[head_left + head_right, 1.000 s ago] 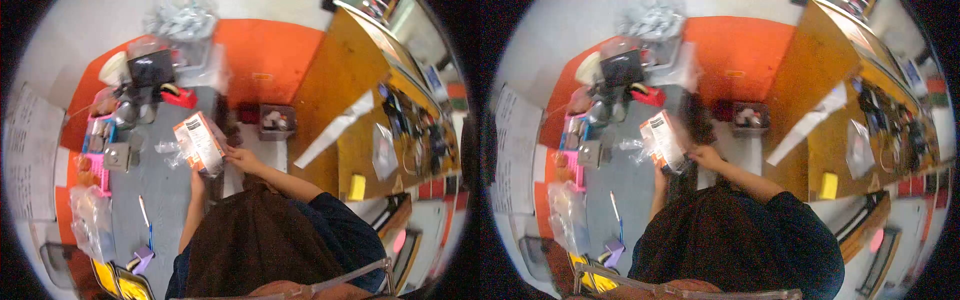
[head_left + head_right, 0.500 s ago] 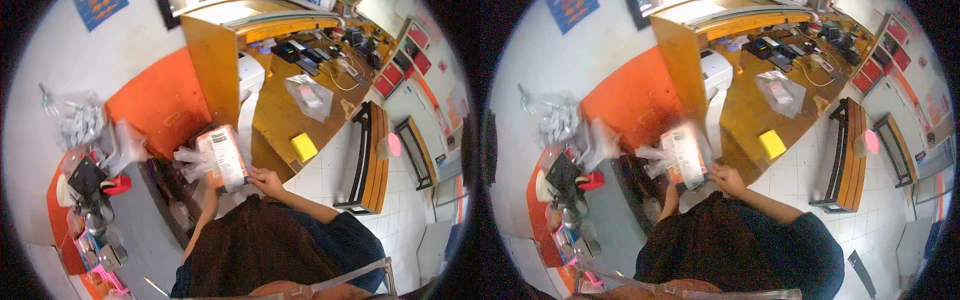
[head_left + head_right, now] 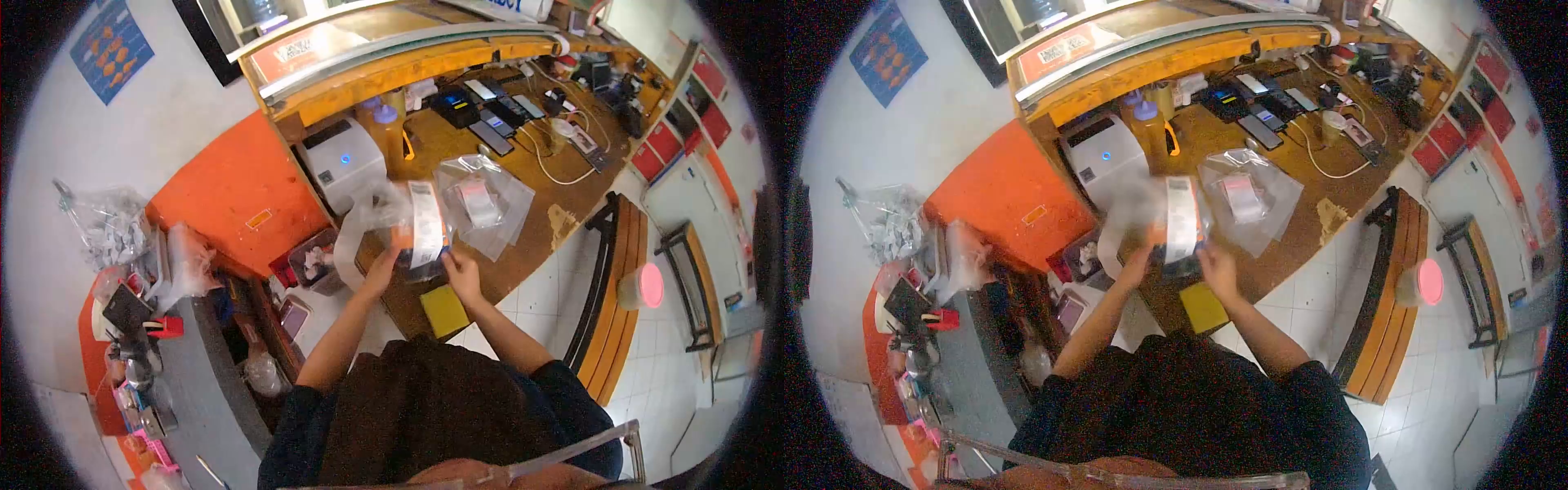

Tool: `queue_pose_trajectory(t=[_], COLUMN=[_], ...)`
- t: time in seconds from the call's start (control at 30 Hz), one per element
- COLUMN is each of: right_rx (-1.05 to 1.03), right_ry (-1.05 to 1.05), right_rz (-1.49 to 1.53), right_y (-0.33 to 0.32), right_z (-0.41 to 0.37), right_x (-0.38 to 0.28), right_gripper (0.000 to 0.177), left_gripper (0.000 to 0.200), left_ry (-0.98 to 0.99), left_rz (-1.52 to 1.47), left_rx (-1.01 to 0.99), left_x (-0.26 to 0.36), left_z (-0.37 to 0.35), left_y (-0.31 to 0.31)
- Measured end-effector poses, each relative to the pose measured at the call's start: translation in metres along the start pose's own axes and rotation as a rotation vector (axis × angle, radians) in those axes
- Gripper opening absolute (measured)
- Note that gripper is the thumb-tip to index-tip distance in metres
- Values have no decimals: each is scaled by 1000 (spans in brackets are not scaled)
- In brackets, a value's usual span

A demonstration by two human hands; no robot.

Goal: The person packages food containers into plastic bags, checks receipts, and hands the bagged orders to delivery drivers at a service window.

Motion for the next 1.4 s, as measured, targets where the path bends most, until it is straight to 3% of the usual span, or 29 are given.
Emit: queue_pose_trajectory(t=[0.03, 0.13, 0.17, 0.2, 0.23, 0.27, 0.33, 0.47, 0.53, 0.57, 0.63, 0.67, 0.97, 1.03, 1.3, 1.4], right_rx=[-23, 35, 167, 304, 299, 287, 280, 149, -71, -73, -41, 6, -47, -51, -56, -89], right_ry=[14, 64, -48, -163, -148, -123, -122, -190, -120, -93, -169, -27, 32, 35, -53, 9], right_rz=[8, -42, -13, 16, 22, 13, -18, -83, -8, -5, -31, -45, -106, -120, -174, -155], right_y=[-1, -9, -21, -35, -41, -47, -58, -55, -39, -36, -34, -35, -31, -29, -28, -27], right_z=[17, 50, 57, 61, 61, 58, 47, 12, -5, -9, -4, -2, 2, 3, 3, 2], right_x=[20, 57, 47, 34, 30, 26, 19, 40, 51, 57, 53, 63, 64, 65, 63, 65], right_gripper=[28, 26, 27, 29, 29, 30, 29, 23, 19, 19, 16, 13, 13, 12, 12, 12], left_gripper=[52, 42, 42, 42, 43, 43, 43, 30, 20, 20, 17, 17, 9, 7, 14, 15], left_ry=[-57, 4, -10, 325, 659, 648, 651, 582, 265, 246, 141, 92, 30, 132, 117, 76], left_rz=[-161, -224, -213, 175, 575, 590, 659, 454, 183, 197, -54, -129, -166, -177, -146, -180], left_rx=[-7, 131, 138, 392, 626, 617, 810, 733, 485, 472, 431, 398, 468, 439, 404, 386], left_x=[14, 6, 2, 15, 39, 40, 65, 24, -2, -7, 0, -2, -17, -12, -2, -6], left_z=[1, 25, 33, 37, 27, 34, 36, 76, 94, 92, 84, 83, 84, 84, 78, 79], left_y=[9, 5, -2, -27, -36, -41, -60, -83, -85, -86, -84, -82, -91, -92, -92, -93])
Point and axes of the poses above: each hand's wrist, its own z-axis towards the middle knuckle, its own y-axis out of the palm, x = y × z, the point moved 7 cm from there along z, towards the middle knuckle, and after that the axes turned 7 degrees about x, right-handed, at the moved point
